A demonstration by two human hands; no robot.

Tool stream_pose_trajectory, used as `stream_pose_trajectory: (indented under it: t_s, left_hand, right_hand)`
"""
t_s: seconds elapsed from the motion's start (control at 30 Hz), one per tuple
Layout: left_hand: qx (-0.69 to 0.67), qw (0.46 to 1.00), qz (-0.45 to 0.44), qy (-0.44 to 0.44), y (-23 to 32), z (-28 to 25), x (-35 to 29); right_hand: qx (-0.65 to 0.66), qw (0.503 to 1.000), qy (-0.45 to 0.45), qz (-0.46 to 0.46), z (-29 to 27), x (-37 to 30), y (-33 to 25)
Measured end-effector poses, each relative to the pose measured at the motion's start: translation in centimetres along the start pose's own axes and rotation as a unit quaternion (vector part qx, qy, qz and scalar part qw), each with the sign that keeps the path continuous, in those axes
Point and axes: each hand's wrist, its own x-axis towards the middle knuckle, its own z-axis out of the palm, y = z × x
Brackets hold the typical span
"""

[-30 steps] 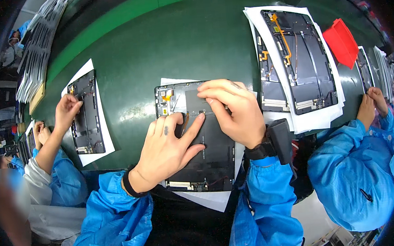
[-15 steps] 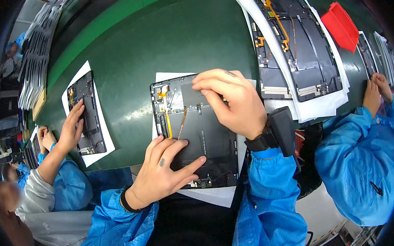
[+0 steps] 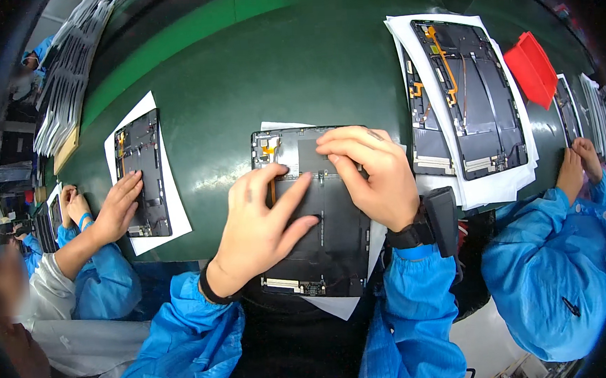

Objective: Manually assembling internal components and cables inside tablet casings on an industrial assembly line.

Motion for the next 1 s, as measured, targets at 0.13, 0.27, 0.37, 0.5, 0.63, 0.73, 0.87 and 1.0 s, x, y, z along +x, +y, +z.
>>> stream_pose_trajectory:
  t_s: [0.13, 0.27, 0.37, 0.5, 0.63, 0.73, 0.87, 1.0]
  left_hand:
    - [-0.077, 0.985, -0.101, 0.118, -3.3, -2.1, -2.7]
    - [-0.112, 0.964, -0.223, 0.088, -4.4, -4.2, -4.9]
    - [-0.059, 0.987, -0.131, 0.070, -4.2, -3.8, -5.1]
    - [-0.061, 0.990, -0.107, 0.067, -2.1, -2.0, -4.2]
    - [-0.078, 0.983, -0.147, 0.072, -1.4, -2.3, -4.0]
    - [-0.085, 0.979, -0.167, 0.080, -0.8, -2.4, -3.9]
    - [-0.098, 0.973, -0.192, 0.083, -0.3, -2.1, -3.9]
    - [-0.089, 0.974, -0.190, 0.080, -0.1, -1.8, -3.9]
  right_hand:
    - [-0.004, 1.000, 0.004, -0.001, -0.1, 0.1, -0.1]
    - [0.006, 1.000, -0.008, 0.002, 0.2, 0.6, -0.6]
    - [0.023, 1.000, -0.003, 0.006, 0.5, 0.6, -0.7]
    - [-0.054, 0.997, 0.054, -0.017, -0.2, -0.1, -0.6]
    - [-0.128, 0.991, 0.035, 0.019, 0.1, 0.2, -1.0]
    - [-0.191, 0.981, 0.005, 0.025, 0.7, 0.2, -1.0]
    - [-0.257, 0.966, -0.001, 0.012, 1.1, 0.3, -1.2]
    - [-0.269, 0.962, 0.016, 0.039, 1.2, 0.1, -1.1]
